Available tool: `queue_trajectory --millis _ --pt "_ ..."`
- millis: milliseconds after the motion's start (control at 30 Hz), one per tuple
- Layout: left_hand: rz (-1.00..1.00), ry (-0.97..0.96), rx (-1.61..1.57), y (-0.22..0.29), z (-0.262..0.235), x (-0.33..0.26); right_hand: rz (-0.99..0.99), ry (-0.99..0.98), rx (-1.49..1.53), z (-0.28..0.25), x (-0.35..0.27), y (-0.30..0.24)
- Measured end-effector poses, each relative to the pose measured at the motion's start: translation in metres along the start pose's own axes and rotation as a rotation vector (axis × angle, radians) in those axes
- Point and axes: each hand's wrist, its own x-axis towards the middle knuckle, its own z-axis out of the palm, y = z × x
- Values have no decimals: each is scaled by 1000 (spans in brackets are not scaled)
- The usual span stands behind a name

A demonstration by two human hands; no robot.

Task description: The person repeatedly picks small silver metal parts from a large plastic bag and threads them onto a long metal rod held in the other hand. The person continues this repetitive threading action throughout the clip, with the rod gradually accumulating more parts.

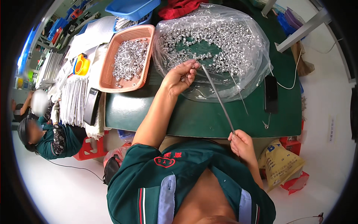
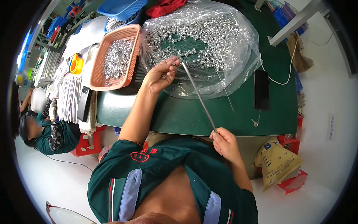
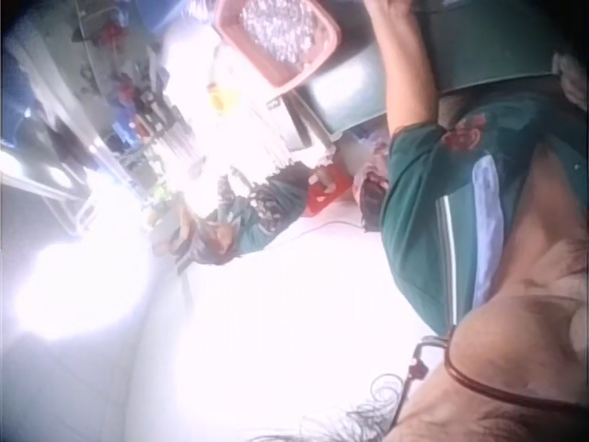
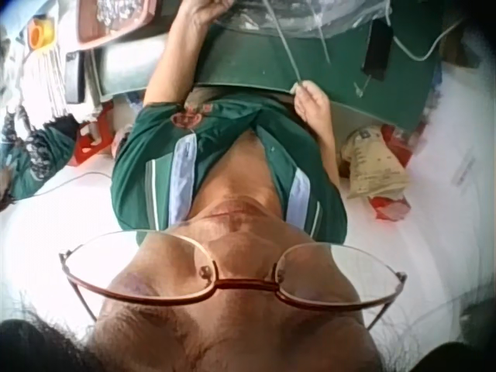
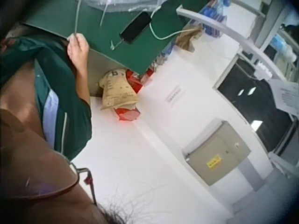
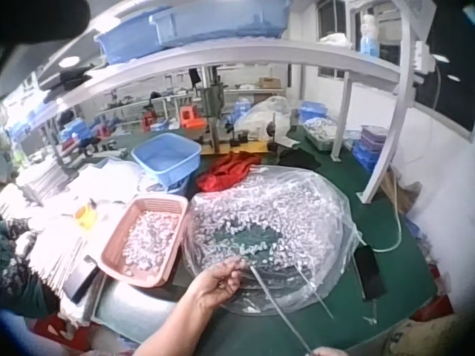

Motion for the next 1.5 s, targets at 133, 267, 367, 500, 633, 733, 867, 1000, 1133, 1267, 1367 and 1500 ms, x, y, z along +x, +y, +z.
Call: queue_trajectory --millis 133,267,367,500,633,733,867,1000,1133,1267,1367,1500 --pt "26 -66 8 1 0 -3 11 -62 -2 3 4 -8" --pt "27 -191 86 5 5 -5 49 -83 -1 7 9 -16" --pt "29 -86 245 4 9 -9 65 -94 3 6 10 -17" --pt "102 50 319 0 20 -11 84 -75 60 7 10 -11" --pt "163 62 221 -9 21 -9 43 -4 -4 18 15 -2" --pt "105 44 222 -14 14 -7 24 16 -5 24 20 4" --pt "-20 10 122 -17 13 -7 10 39 39 24 34 4" --pt "-37 92 16 -9 7 -6 -7 37 87 22 32 -2" --pt "74 53 -12 1 10 -8 -18 27 65 16 20 -7" --pt "110 76 -76 2 18 -9 20 -14 33 11 14 -4" --pt "107 53 -130 1 18 -8 65 -23 32 10 14 1" --pt "112 15 -144 1 13 -6 79 -16 13 14 14 3"
